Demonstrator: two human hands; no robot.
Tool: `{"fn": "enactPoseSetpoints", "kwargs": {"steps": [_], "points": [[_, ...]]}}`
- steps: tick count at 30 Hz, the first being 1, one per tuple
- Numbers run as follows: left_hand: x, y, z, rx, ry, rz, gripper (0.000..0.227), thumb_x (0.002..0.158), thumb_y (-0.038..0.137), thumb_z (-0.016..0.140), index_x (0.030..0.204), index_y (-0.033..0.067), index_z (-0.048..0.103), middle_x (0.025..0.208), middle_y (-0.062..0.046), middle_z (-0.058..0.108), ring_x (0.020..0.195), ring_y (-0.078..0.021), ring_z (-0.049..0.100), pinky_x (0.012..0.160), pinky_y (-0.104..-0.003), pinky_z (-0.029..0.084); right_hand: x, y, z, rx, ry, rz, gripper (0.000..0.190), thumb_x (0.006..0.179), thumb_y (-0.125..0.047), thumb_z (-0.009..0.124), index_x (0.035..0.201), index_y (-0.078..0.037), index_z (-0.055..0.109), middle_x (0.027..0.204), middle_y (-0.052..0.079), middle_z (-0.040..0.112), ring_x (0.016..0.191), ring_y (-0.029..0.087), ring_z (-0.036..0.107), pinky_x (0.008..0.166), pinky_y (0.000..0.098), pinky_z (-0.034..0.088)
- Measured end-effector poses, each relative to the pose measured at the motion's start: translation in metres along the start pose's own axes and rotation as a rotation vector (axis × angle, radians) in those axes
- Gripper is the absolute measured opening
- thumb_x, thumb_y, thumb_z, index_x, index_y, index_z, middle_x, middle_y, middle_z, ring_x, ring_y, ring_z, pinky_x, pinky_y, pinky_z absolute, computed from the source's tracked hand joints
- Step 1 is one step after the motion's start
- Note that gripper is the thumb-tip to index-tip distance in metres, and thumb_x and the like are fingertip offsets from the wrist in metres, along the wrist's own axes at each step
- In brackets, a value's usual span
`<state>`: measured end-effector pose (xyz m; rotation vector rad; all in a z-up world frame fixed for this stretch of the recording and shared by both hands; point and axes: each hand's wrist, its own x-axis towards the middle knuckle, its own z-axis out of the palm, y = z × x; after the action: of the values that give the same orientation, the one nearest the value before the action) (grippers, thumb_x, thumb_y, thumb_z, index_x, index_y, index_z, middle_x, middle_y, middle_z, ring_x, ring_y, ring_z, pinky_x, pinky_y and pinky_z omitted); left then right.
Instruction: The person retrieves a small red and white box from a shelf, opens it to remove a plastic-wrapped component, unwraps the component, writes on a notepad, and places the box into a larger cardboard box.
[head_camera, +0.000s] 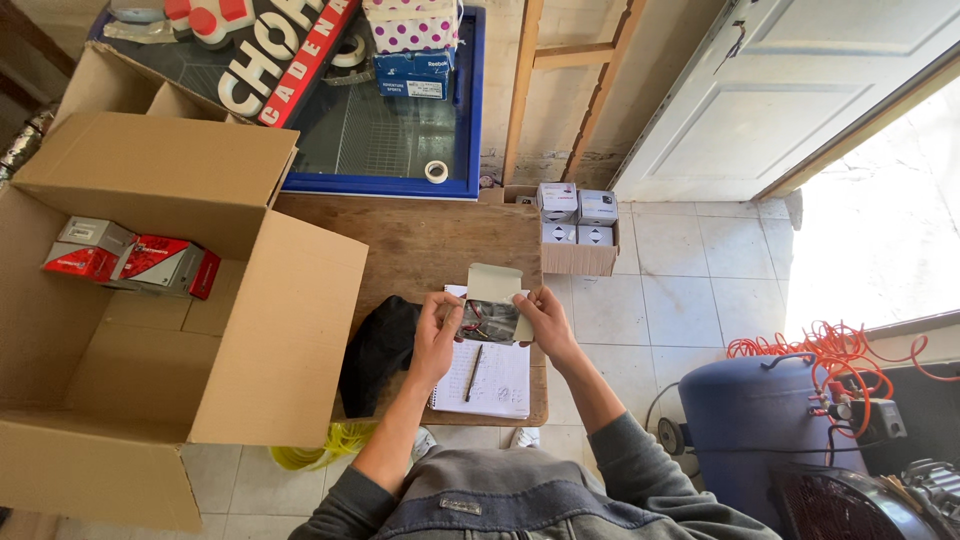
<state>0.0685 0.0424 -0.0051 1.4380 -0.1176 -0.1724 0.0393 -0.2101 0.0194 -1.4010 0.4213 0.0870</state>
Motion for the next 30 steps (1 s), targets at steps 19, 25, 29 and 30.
{"fn": "enactPoseSetpoints", "kwargs": {"steps": [19, 25, 29, 30], "points": [[-0.014, 0.062, -0.027, 0.272, 0.02, -0.261, 0.068, 0.106, 0.037, 0.079, 0.168, 0.0203, 0.057, 0.117, -0.027, 0.082, 0.076, -0.0297, 0.082, 0.063, -0.041, 0.065, -0.053, -0.013, 0.078, -1.294, 0.146, -0.553, 0.055, 0.097, -0.077, 0.079, 0.116, -0.025, 0.079, 0.095, -0.002, 0.065, 0.102, 0.025, 0.064, 0.089, 0.0449, 0.047], [-0.007, 0.021, -0.035, 0.35, -0.017, -0.238, 0.057, 0.094, 0.045, 0.094, 0.142, 0.0244, 0.073, 0.102, -0.01, 0.086, 0.075, -0.0252, 0.081, 0.066, -0.038, 0.064, -0.055, -0.015, 0.087, -1.327, 0.143, -0.444, 0.069, 0.09, -0.081, 0.078, 0.13, -0.025, 0.08, 0.104, 0.002, 0.076, 0.109, 0.028, 0.07, 0.096, 0.0474, 0.049], [-0.014, 0.05, -0.035, 0.383, -0.102, -0.238, 0.056, 0.094, 0.045, 0.095, 0.139, 0.0185, 0.074, 0.105, -0.013, 0.088, 0.084, -0.028, 0.081, 0.073, -0.043, 0.062, -0.056, -0.028, 0.084, -1.33, 0.014, -0.306, 0.078, 0.089, -0.086, 0.07, 0.131, -0.021, 0.081, 0.11, 0.006, 0.082, 0.115, 0.03, 0.076, 0.105, 0.0508, 0.049], [-0.016, 0.044, -0.035, 0.384, -0.101, -0.234, 0.056, 0.094, 0.045, 0.095, 0.139, 0.0185, 0.074, 0.105, -0.013, 0.088, 0.084, -0.028, 0.081, 0.073, -0.043, 0.062, -0.057, -0.024, 0.081, -1.33, 0.016, -0.31, 0.078, 0.089, -0.086, 0.07, 0.131, -0.021, 0.081, 0.11, 0.006, 0.082, 0.115, 0.03, 0.076, 0.105, 0.0508, 0.049]]}}
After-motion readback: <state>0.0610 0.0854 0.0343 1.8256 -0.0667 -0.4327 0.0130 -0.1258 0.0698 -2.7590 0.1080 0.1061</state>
